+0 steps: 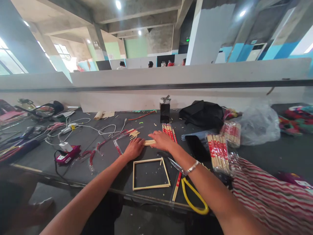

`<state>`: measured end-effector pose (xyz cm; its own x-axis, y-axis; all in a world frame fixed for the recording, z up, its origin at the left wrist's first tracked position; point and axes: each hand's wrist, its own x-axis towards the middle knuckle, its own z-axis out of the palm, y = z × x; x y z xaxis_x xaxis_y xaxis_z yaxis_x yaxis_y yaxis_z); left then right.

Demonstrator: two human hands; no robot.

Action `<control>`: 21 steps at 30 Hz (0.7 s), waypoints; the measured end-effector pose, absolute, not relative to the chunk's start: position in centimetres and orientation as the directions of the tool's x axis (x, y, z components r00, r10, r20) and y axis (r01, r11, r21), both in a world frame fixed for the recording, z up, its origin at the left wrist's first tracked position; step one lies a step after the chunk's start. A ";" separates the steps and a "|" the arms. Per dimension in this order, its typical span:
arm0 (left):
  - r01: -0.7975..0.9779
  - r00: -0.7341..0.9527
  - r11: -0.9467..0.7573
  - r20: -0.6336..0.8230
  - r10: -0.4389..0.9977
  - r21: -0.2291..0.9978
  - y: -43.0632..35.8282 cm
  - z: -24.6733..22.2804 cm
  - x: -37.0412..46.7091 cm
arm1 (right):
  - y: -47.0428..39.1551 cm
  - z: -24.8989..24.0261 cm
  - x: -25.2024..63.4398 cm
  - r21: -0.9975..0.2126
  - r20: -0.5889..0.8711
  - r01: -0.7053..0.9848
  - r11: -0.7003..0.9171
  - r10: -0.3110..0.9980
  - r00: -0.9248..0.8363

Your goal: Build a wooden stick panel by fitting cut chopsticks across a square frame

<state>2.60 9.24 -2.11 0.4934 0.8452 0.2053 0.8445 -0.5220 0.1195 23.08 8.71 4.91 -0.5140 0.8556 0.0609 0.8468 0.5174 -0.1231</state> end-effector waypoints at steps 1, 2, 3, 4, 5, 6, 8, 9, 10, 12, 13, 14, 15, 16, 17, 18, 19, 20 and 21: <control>0.847 0.492 -0.520 0.204 0.847 0.115 9.2 -2.0 2.5 | 7.3 5.4 23.8 -0.139 0.081 0.856 0.498 0.867 -0.491; 0.848 0.491 -0.518 0.203 0.847 0.112 9.2 -1.7 2.5 | 5.6 5.6 24.8 -0.154 0.096 0.867 0.474 0.881 -0.464; 0.849 0.489 -0.517 0.204 0.848 0.110 9.0 -1.4 2.4 | 3.7 5.7 25.9 -0.175 0.106 0.882 0.437 0.899 -0.424; 0.849 0.489 -0.517 0.206 0.847 0.108 8.7 -1.0 2.2 | 1.6 5.4 27.1 -0.232 0.130 0.902 0.363 0.931 -0.342; 0.849 0.488 -0.517 0.214 0.846 0.108 8.3 -0.6 2.1 | -0.5 4.9 28.5 -0.254 0.147 0.918 0.303 0.951 -0.273; 0.850 0.482 -0.515 0.229 0.846 0.112 7.7 -0.1 1.9 | -2.5 4.1 29.9 -0.245 0.171 0.934 0.261 0.960 -0.223; 0.854 0.454 -0.501 0.267 0.850 0.140 6.1 0.8 1.4 | -6.0 1.9 32.7 -0.189 0.221 0.962 0.195 0.963 -0.152; 0.862 0.427 -0.479 0.273 0.862 0.166 5.1 1.1 1.1 | -7.4 0.8 33.9 -0.170 0.245 0.969 0.180 0.960 -0.135; 0.874 0.390 -0.444 0.261 0.883 0.197 4.1 1.4 0.9 | -8.5 -0.3 34.8 -0.156 0.273 0.969 0.193 0.951 -0.146; 0.908 0.298 -0.343 0.203 0.933 0.242 2.0 1.7 0.3 | -9.8 -1.8 35.9 -0.115 0.330 0.972 0.204 0.931 -0.156; 0.924 0.250 -0.289 0.178 0.952 0.249 1.1 1.7 0.1 | -10.2 -2.1 36.0 -0.092 0.349 0.974 0.207 0.923 -0.163; 0.939 0.203 -0.239 0.164 0.965 0.247 0.3 1.6 -0.1 | -10.4 -2.3 35.9 -0.067 0.358 0.977 0.201 0.919 -0.165; 0.951 0.160 -0.195 0.157 0.974 0.241 -0.4 1.5 -0.2 | -10.5 -2.2 35.6 -0.038 0.357 0.981 0.191 0.919 -0.165; 0.958 0.123 -0.156 0.146 0.982 0.240 -1.0 1.3 -0.3 | -10.5 -2.0 35.1 -0.005 0.347 0.984 0.176 0.923 -0.164; 0.962 0.085 -0.113 0.123 0.989 0.247 -1.5 1.1 -0.3 | -10.5 -1.8 34.7 0.026 0.331 0.987 0.159 0.930 -0.159; 0.962 0.049 -0.071 0.090 0.995 0.262 -1.8 0.8 -0.2 | -10.6 -1.6 34.3 0.050 0.312 0.989 0.141 0.938 -0.150; 0.957 0.020 -0.036 0.059 0.998 0.288 -2.1 0.6 -0.1 | -10.6 -1.5 33.9 0.066 0.293 0.990 0.127 0.946 -0.141; 0.947 -0.001 -0.011 0.036 0.999 0.321 -2.3 0.4 0.1 | -10.7 -1.5 33.6 0.072 0.277 0.990 0.119 0.952 -0.134; 0.935 -0.014 0.003 0.027 1.000 0.354 -2.4 0.1 0.2 | -10.8 -1.7 33.4 0.070 0.265 0.991 0.118 0.955 -0.132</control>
